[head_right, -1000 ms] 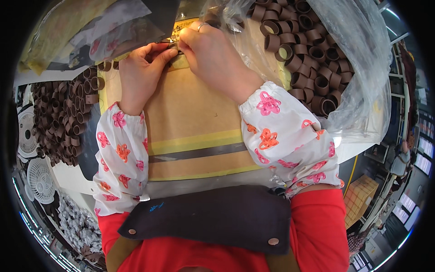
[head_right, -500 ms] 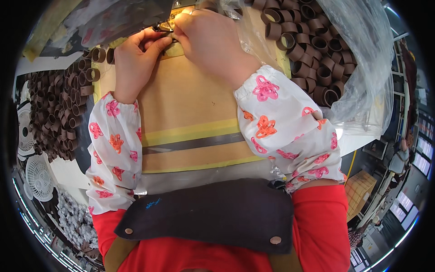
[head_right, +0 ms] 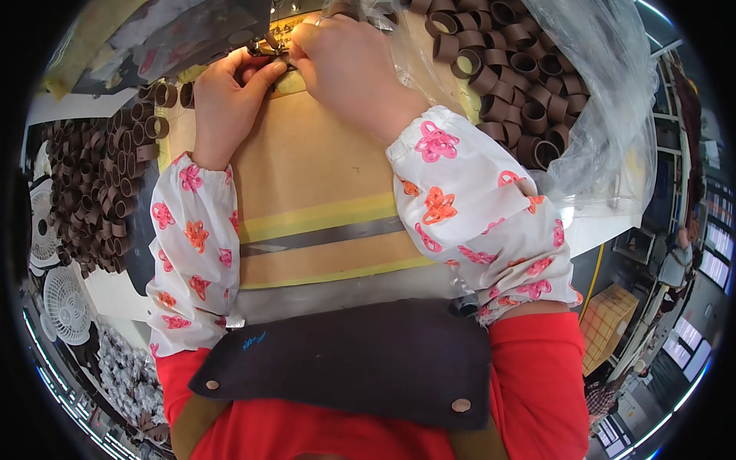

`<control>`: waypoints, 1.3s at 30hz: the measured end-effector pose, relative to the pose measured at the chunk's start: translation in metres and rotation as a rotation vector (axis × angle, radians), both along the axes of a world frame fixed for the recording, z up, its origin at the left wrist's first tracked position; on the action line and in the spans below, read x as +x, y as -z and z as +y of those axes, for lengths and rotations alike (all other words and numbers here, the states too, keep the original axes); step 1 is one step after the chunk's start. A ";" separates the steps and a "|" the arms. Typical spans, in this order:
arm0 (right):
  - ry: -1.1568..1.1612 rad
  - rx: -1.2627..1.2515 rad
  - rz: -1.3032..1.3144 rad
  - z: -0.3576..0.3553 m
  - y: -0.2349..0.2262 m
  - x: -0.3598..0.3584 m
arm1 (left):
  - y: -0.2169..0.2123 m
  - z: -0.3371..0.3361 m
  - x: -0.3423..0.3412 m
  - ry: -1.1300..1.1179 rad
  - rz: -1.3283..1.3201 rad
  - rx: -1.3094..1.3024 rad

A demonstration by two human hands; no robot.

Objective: The recorder is assembling small leather loops using a specialized industrial machine, picking up strips and joining the ends under a press.

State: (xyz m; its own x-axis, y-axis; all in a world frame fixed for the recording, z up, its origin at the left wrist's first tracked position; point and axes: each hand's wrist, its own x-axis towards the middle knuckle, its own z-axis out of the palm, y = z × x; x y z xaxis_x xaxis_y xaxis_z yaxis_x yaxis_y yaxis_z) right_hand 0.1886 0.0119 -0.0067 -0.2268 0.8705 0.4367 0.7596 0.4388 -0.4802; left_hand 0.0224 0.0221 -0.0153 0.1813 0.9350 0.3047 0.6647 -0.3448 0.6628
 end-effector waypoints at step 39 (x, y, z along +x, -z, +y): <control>-0.474 -0.273 0.220 -0.055 -0.025 -0.005 | -0.008 -0.022 -0.011 0.339 -0.064 0.080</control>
